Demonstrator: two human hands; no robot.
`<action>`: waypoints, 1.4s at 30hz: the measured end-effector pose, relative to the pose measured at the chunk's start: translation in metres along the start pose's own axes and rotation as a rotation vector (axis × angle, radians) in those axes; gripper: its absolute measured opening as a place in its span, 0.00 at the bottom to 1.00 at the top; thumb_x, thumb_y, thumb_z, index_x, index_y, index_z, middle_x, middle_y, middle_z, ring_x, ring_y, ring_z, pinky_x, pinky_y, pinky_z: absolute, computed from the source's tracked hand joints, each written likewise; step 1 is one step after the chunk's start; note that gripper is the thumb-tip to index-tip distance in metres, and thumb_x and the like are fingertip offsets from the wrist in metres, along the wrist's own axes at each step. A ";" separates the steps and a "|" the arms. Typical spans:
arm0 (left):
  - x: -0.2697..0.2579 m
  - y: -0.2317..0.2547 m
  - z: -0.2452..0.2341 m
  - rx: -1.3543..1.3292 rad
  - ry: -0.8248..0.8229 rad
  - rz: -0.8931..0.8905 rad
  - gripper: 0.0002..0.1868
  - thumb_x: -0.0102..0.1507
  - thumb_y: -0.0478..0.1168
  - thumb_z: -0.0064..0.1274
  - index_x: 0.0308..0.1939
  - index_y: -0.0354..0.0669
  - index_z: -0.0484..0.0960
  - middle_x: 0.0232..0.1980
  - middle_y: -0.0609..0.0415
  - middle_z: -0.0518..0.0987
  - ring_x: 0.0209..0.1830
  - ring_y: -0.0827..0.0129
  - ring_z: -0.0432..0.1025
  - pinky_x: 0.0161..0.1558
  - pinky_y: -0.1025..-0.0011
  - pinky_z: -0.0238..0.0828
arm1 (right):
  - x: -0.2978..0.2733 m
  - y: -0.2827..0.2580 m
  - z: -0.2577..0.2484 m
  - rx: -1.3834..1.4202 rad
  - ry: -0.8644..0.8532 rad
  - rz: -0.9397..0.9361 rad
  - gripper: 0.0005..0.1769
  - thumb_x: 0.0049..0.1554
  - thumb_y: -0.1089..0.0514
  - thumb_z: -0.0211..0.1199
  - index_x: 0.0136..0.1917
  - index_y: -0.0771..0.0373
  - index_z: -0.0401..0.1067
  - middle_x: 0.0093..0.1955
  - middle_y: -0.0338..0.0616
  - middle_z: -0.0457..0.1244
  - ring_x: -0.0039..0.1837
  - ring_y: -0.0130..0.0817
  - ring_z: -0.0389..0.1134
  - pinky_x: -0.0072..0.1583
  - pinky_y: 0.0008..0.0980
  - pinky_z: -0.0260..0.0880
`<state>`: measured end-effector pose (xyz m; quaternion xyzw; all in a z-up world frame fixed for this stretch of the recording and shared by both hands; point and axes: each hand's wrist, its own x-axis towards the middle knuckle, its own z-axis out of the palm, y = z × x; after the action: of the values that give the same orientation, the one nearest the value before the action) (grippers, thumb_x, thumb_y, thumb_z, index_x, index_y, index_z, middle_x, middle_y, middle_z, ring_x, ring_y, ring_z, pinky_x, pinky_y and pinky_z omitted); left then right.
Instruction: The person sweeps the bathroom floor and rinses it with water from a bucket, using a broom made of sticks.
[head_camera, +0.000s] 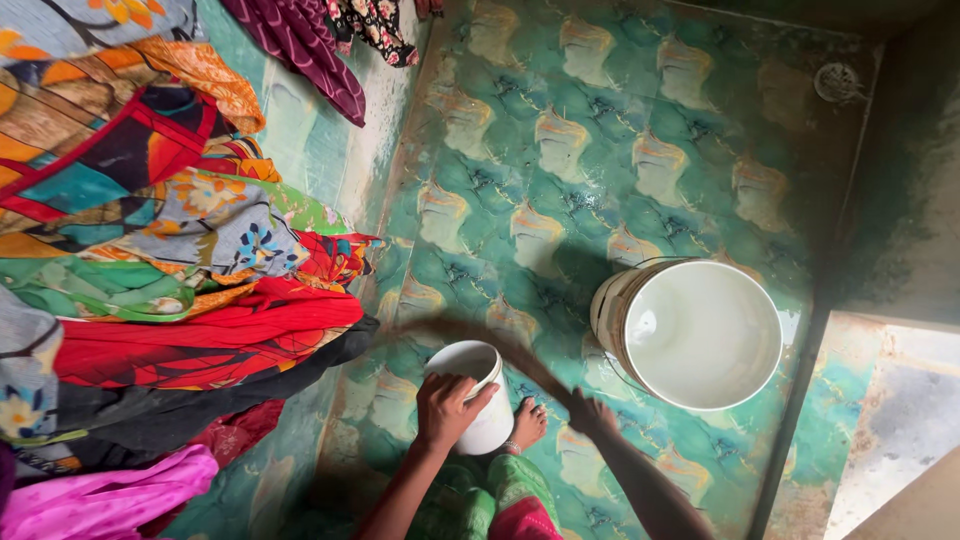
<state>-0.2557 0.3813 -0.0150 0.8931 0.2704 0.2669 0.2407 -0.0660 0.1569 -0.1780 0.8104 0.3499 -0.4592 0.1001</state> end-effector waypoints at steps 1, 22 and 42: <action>-0.004 -0.001 0.002 -0.001 0.003 -0.007 0.19 0.55 0.46 0.72 0.24 0.45 0.75 0.24 0.54 0.74 0.25 0.59 0.71 0.33 0.61 0.66 | 0.019 0.001 -0.010 0.099 0.049 0.026 0.29 0.52 0.54 0.61 0.64 0.59 0.58 0.52 0.60 0.70 0.57 0.61 0.71 0.58 0.57 0.72; -0.021 -0.010 0.001 0.022 0.037 -0.076 0.19 0.54 0.46 0.71 0.22 0.45 0.74 0.23 0.56 0.74 0.23 0.59 0.69 0.30 0.61 0.63 | 0.068 -0.025 -0.013 0.197 0.110 0.084 0.27 0.53 0.54 0.61 0.63 0.57 0.58 0.54 0.63 0.68 0.58 0.63 0.70 0.56 0.57 0.72; -0.030 -0.030 -0.005 0.035 0.076 -0.115 0.19 0.54 0.46 0.72 0.23 0.45 0.75 0.22 0.55 0.73 0.23 0.60 0.70 0.30 0.61 0.64 | 0.065 0.003 -0.032 0.672 0.096 0.349 0.17 0.54 0.60 0.54 0.57 0.65 0.65 0.42 0.60 0.70 0.40 0.56 0.76 0.44 0.55 0.78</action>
<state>-0.2906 0.3866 -0.0389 0.8695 0.3348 0.2816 0.2293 -0.0200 0.2011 -0.2136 0.8660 0.0407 -0.4858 -0.1109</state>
